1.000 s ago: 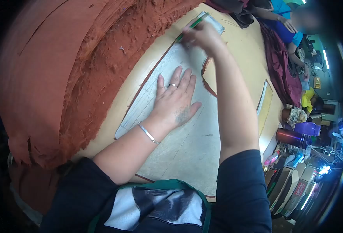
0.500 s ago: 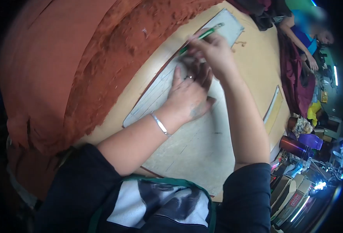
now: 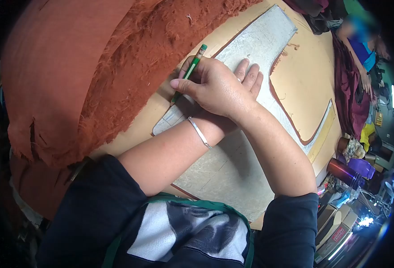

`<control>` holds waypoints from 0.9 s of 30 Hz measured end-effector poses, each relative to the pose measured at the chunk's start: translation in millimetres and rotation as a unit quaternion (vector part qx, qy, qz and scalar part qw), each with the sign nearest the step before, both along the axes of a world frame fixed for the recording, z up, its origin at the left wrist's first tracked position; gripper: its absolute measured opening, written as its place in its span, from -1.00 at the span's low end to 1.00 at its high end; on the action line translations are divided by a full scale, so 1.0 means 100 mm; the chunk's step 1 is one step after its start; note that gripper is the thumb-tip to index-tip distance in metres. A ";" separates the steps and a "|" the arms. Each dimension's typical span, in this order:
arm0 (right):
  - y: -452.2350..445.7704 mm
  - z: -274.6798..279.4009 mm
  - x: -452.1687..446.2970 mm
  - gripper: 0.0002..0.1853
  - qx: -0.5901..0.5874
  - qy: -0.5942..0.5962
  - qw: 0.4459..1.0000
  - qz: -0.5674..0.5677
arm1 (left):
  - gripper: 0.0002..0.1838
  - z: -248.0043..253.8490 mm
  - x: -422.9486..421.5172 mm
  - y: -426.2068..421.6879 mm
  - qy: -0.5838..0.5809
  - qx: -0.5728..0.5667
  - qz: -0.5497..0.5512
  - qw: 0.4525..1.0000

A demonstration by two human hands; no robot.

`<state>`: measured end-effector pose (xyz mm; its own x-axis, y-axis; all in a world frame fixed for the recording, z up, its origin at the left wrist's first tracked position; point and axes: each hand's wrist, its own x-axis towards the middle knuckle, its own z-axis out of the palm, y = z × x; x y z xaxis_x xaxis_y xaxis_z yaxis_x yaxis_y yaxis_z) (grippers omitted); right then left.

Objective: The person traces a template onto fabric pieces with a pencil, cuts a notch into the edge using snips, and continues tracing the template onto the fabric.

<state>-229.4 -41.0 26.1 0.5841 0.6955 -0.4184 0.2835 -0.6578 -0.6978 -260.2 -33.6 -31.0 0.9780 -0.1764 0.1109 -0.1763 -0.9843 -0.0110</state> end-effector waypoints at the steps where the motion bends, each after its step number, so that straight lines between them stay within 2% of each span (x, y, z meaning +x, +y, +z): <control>1: 0.00 0.02 0.02 -0.79 0.007 0.018 1.000 -0.005 | -0.35 -0.03 0.01 -0.02 0.000 0.014 0.006 1.000; 3: -0.01 0.01 0.09 -0.82 0.041 0.035 0.998 -0.030 | -0.34 -0.08 0.19 -0.10 0.071 -0.006 0.018 0.997; 6: -0.14 -0.06 0.54 -0.81 0.093 0.049 0.990 -0.093 | -0.28 0.37 0.06 0.09 0.230 -0.190 0.026 0.954; 7: -0.22 -0.14 0.78 -0.82 0.142 0.015 0.986 -0.092 | -0.24 0.05 -0.01 -0.07 0.069 -0.271 0.049 0.959; 9: -0.35 -0.15 1.31 -0.80 0.159 -0.027 0.981 -0.107 | -0.29 0.11 -0.01 0.00 0.060 -0.294 0.035 0.953; 10: -0.37 -0.11 1.51 -0.80 0.182 -0.020 0.970 -0.160 | -0.32 0.03 -0.01 -0.03 0.010 -0.321 0.036 0.946; 11: -0.45 -0.10 1.82 -0.83 0.139 -0.042 0.972 -0.183 | -0.31 0.02 -0.01 -0.04 0.006 -0.321 0.035 0.946; 12: -0.55 -0.20 2.17 -0.83 0.152 -0.068 0.953 -0.252 | -0.30 0.03 -0.01 -0.04 0.013 -0.318 0.034 0.947; 15: -0.62 -0.34 2.60 -0.77 0.187 -0.122 0.936 -0.273 | -0.29 0.04 -0.01 -0.02 0.020 -0.316 0.028 0.948; 18: -0.69 -0.36 2.49 -0.75 0.287 -0.088 0.904 -0.305 | -0.29 0.05 -0.01 -0.03 0.024 -0.316 0.027 0.948; 21: -0.62 -0.18 1.96 -0.77 0.363 -0.063 0.854 -0.368 | -0.29 0.04 -0.02 -0.03 0.018 -0.314 0.027 0.949; 22: -0.59 -0.18 1.82 -0.79 0.333 -0.048 0.865 -0.373 | -0.29 0.04 -0.02 -0.03 0.016 -0.312 0.026 0.950; 23: -0.57 -0.20 1.68 -0.79 0.322 -0.014 0.892 -0.317 | -0.29 0.06 -0.02 -0.02 0.028 -0.310 0.026 0.950; 25: -0.43 -0.16 1.26 -0.71 0.247 0.024 0.929 -0.274 | -0.28 0.11 -0.01 0.00 0.051 -0.306 0.025 0.950; 27: -0.26 -0.05 0.82 -0.73 0.192 0.031 0.957 -0.217 | -0.27 0.01 0.01 -0.07 0.013 -0.284 0.054 0.957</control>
<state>-146.9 -67.2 21.1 0.8344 0.5032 -0.2249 -0.0081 -0.3967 -0.9179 -259.7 -40.3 -29.9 0.9908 0.0083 0.1351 -0.0659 -0.8422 0.5351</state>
